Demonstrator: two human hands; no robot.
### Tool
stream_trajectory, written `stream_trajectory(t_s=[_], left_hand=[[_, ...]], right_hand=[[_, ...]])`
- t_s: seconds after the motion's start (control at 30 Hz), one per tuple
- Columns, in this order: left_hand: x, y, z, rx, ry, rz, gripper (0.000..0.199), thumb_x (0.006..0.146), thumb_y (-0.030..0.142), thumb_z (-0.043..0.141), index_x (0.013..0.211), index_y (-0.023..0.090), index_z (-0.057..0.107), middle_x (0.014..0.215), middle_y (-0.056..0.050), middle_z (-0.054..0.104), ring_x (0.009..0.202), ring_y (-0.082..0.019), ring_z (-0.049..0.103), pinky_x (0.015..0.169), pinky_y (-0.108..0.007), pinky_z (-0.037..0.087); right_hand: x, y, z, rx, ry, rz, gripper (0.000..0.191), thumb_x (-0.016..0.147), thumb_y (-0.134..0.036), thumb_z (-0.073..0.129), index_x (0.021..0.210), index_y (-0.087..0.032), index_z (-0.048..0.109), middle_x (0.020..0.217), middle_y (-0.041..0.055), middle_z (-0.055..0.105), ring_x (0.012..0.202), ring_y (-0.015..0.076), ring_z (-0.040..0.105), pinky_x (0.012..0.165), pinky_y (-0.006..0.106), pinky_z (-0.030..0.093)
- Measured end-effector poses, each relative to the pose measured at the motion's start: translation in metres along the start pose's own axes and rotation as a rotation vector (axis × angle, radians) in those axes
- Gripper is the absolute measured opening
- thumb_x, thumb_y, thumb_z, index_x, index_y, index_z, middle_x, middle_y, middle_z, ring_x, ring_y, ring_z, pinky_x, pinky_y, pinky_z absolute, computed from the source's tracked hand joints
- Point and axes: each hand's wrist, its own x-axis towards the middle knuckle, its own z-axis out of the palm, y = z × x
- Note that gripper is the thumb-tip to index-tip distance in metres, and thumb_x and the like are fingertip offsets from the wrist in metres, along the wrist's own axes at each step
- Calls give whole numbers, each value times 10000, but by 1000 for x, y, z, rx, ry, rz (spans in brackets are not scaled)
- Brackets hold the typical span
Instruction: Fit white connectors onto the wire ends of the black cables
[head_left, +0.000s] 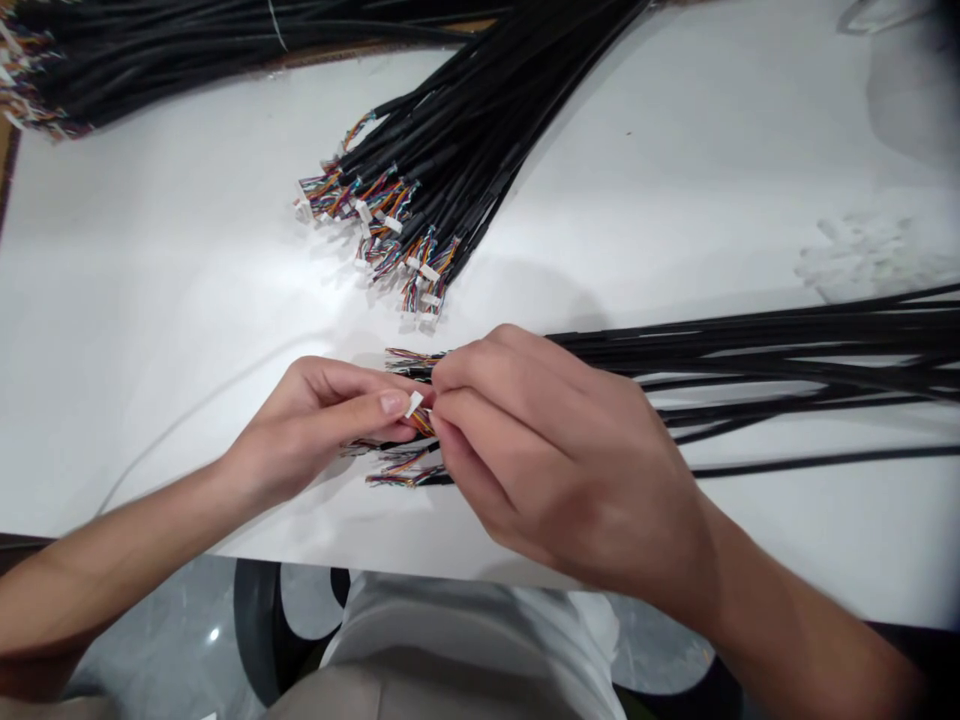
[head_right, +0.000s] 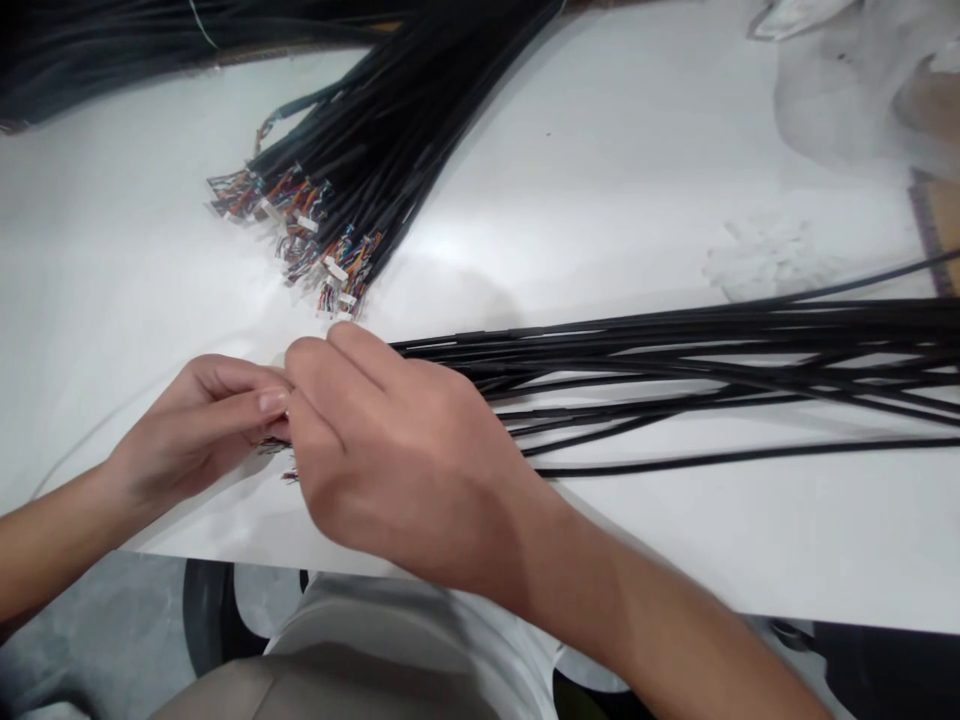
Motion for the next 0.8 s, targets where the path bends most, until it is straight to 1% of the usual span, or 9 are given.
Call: stream_trajectory(t_s=[0.13,0.2,0.3,0.43,0.6,0.7,0.8], left_hand=[[-2,3,5,-43,114,-126,138,669,345,834,735,230,795,623,-31,736,755,-182,736,609,-164,584],[-3,4,5,-43,130,-139,150,649,351,844,716,226,794,606,-31,727,749,-187,733,593,-166,576],[-3,3,5,-24,127,-126,167,643,368,845,700,219,794,598,-37,722,724,-193,728,571,-178,573],[-3,1,2,-17,85,-90,135,694,356,819,751,235,800,652,-35,741,692,-149,717,584,-144,564],[-5,-1,-1,35,63,-27,87,767,300,768,799,226,801,750,-38,760,635,-99,682,606,-132,564],[-6,0,-1,92,62,21,100,810,248,723,761,201,797,795,-40,765,649,-95,673,629,-132,564],[-6,1,0,143,75,68,135,823,187,691,729,187,788,820,-35,768,657,-91,671,621,-117,557]], right_hand=[[0,-1,2,-11,37,-9,211,860,-36,500,733,-151,623,800,73,637,715,184,564,626,314,476],[0,-1,2,-19,39,-11,208,851,-28,501,733,-148,624,799,74,637,714,184,561,628,311,478],[0,-1,2,-25,32,-11,212,845,-23,500,727,-150,622,799,75,639,720,185,558,644,310,484],[0,-1,2,-23,36,-16,218,848,-33,493,720,-152,623,796,76,651,707,191,545,650,327,490],[0,0,3,-20,11,-8,237,866,-51,483,730,-171,635,819,73,656,735,187,549,649,319,491],[-1,-1,3,7,3,2,227,878,-76,478,747,-160,643,821,80,656,738,191,552,652,326,492],[-3,-1,4,51,-3,47,194,856,-69,485,764,-122,647,829,97,650,752,199,561,662,340,498]])
